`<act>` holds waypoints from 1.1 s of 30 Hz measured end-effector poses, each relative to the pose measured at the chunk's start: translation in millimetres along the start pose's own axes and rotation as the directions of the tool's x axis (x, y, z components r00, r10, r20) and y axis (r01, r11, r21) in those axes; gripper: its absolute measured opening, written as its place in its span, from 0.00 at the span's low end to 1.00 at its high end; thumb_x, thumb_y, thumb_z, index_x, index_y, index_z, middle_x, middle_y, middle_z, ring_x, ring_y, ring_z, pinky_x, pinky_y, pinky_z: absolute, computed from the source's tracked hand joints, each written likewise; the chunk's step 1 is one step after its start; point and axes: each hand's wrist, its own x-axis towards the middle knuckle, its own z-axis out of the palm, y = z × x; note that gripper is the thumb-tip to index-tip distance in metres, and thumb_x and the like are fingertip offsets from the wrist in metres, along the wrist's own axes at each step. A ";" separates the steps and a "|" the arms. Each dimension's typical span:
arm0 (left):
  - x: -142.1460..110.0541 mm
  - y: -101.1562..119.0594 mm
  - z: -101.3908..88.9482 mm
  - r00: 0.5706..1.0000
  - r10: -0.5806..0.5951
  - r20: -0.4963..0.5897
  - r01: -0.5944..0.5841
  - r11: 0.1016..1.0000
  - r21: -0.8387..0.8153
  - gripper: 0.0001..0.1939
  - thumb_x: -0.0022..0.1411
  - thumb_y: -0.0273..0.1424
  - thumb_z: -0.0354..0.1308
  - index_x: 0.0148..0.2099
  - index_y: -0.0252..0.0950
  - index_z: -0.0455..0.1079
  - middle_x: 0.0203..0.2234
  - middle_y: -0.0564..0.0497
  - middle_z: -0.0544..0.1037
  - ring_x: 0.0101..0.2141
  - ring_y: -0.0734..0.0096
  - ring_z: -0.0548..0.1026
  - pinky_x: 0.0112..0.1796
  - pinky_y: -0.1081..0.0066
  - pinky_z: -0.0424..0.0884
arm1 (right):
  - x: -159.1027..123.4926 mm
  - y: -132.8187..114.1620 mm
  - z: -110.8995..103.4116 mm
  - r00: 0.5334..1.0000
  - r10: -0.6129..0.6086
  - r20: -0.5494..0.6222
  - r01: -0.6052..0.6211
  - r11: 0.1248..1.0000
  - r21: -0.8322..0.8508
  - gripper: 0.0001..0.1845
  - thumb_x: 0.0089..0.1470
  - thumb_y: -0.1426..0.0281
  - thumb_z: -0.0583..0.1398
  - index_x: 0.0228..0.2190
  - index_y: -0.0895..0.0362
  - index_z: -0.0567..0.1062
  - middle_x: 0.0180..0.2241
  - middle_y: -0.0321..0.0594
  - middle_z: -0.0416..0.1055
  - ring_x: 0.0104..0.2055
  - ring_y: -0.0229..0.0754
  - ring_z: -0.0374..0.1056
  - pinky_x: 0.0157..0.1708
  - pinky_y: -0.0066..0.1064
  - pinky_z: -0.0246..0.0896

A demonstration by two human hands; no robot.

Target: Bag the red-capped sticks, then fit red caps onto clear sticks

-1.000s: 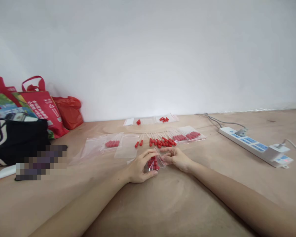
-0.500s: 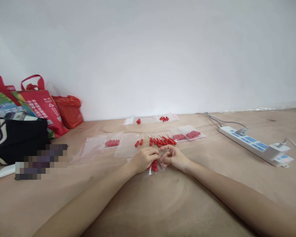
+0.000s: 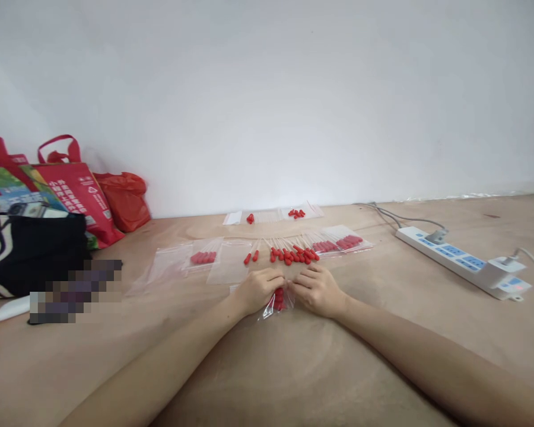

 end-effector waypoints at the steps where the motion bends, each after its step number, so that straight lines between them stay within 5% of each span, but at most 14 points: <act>1: 0.3 0.2 0.0 1.000 0.005 -0.002 -0.005 1.000 0.009 0.14 0.63 0.25 0.40 0.31 0.33 0.67 0.29 0.49 0.74 0.31 0.73 0.71 0.32 0.75 0.67 | 1.1 1.2 -0.6 0.997 -0.071 -0.012 0.071 0.997 -0.039 0.13 0.52 0.77 0.52 0.19 0.59 0.69 0.17 0.34 0.63 0.22 0.33 0.54 0.25 0.30 0.42; 4: 0.1 0.4 0.2 1.000 0.027 -0.007 -0.027 0.999 0.032 0.14 0.63 0.24 0.40 0.30 0.33 0.66 0.28 0.49 0.73 0.30 0.74 0.71 0.32 0.75 0.67 | 3.7 2.6 -3.8 0.980 -0.198 -0.001 0.197 0.978 -0.073 0.16 0.53 0.77 0.50 0.17 0.58 0.66 0.18 0.35 0.61 0.23 0.34 0.51 0.25 0.31 0.40; 9: -1.0 -0.5 -1.0 0.995 0.099 -0.013 -0.098 0.993 0.061 0.14 0.63 0.24 0.40 0.31 0.32 0.65 0.30 0.49 0.73 0.31 0.74 0.70 0.32 0.75 0.66 | 5.3 -0.3 -5.9 0.979 -0.198 0.037 0.201 0.975 -0.094 0.16 0.54 0.77 0.49 0.17 0.58 0.65 0.20 0.36 0.62 0.25 0.35 0.50 0.26 0.32 0.38; 14: 2.7 -2.2 -6.6 0.949 0.295 0.110 -0.311 0.932 0.187 0.14 0.63 0.24 0.41 0.28 0.33 0.65 0.26 0.50 0.71 0.28 0.75 0.68 0.29 0.74 0.63 | 4.7 0.7 -3.9 0.970 -0.236 0.057 0.240 0.968 -0.076 0.16 0.54 0.78 0.49 0.18 0.58 0.65 0.19 0.35 0.60 0.26 0.36 0.50 0.27 0.32 0.39; 21: 7.2 -3.6 -11.8 0.916 0.376 0.142 -0.400 0.888 0.229 0.15 0.63 0.25 0.42 0.26 0.35 0.64 0.24 0.52 0.71 0.29 0.74 0.66 0.28 0.71 0.59 | 10.1 5.7 -3.2 0.901 -0.360 0.240 0.365 0.931 0.029 0.16 0.57 0.76 0.47 0.21 0.58 0.66 0.21 0.35 0.62 0.29 0.35 0.53 0.29 0.32 0.41; 33: 3.3 -5.2 -9.0 0.953 0.299 0.056 -0.304 0.946 0.116 0.15 0.64 0.25 0.41 0.28 0.35 0.66 0.29 0.50 0.74 0.35 0.71 0.69 0.34 0.70 0.64 | 6.6 -3.4 -7.8 0.972 -0.234 0.014 0.234 0.967 -0.098 0.15 0.55 0.77 0.49 0.19 0.58 0.66 0.21 0.37 0.62 0.26 0.35 0.52 0.26 0.32 0.39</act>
